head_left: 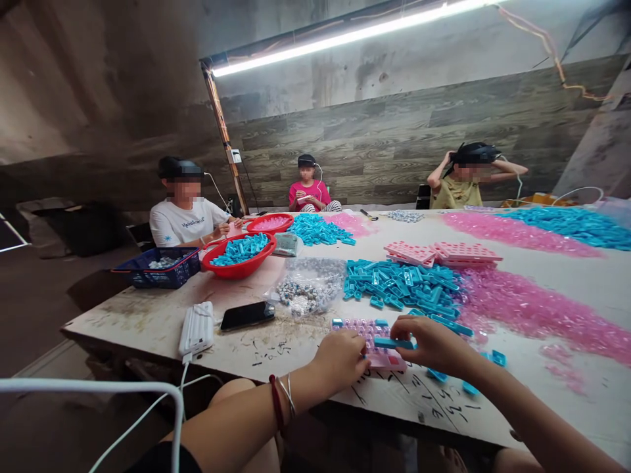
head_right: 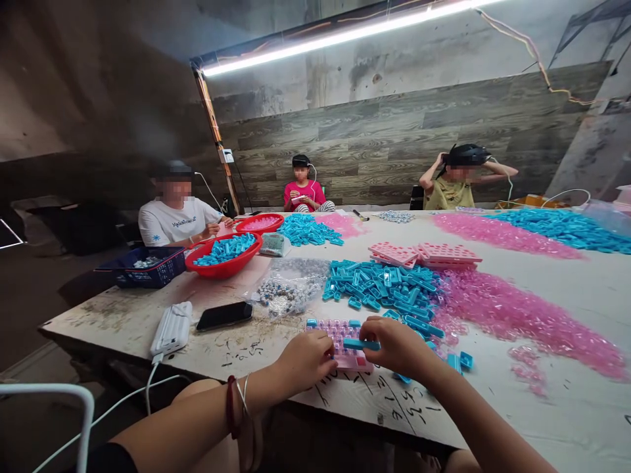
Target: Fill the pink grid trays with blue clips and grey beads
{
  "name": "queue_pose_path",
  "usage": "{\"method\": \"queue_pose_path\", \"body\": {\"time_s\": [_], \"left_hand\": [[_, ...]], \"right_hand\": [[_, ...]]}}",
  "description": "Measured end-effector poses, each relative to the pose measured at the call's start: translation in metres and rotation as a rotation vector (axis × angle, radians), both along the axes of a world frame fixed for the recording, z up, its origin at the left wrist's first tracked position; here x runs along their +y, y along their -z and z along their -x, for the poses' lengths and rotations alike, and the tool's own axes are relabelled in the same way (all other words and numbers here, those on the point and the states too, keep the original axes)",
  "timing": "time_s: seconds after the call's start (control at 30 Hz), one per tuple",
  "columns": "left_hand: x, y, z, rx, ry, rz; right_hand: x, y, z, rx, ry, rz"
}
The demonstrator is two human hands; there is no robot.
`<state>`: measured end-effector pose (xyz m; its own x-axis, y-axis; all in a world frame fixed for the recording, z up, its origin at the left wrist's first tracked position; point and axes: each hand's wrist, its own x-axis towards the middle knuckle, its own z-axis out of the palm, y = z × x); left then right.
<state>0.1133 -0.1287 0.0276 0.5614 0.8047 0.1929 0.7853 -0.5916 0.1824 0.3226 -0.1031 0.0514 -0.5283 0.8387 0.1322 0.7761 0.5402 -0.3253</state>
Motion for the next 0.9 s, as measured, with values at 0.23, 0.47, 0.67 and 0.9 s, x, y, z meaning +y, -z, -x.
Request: {"method": "queue_pose_path", "body": {"time_s": [0.23, 0.47, 0.67, 0.9], "left_hand": [[0.0020, 0.0001, 0.0016, -0.022, 0.026, -0.010], [0.0039, 0.0007, 0.0007, -0.034, 0.053, -0.043], [0.0035, 0.0020, -0.0013, -0.059, 0.042, -0.006], [0.0034, 0.0021, -0.0011, -0.035, 0.043, 0.030]], "right_hand": [[-0.0020, -0.0046, -0.0016, 0.026, 0.011, 0.010], [-0.0023, -0.0041, -0.0021, 0.038, 0.002, 0.013], [-0.0016, -0.0025, -0.0029, 0.035, -0.002, -0.004], [-0.0004, 0.0004, -0.0023, 0.028, -0.005, -0.015]]}}
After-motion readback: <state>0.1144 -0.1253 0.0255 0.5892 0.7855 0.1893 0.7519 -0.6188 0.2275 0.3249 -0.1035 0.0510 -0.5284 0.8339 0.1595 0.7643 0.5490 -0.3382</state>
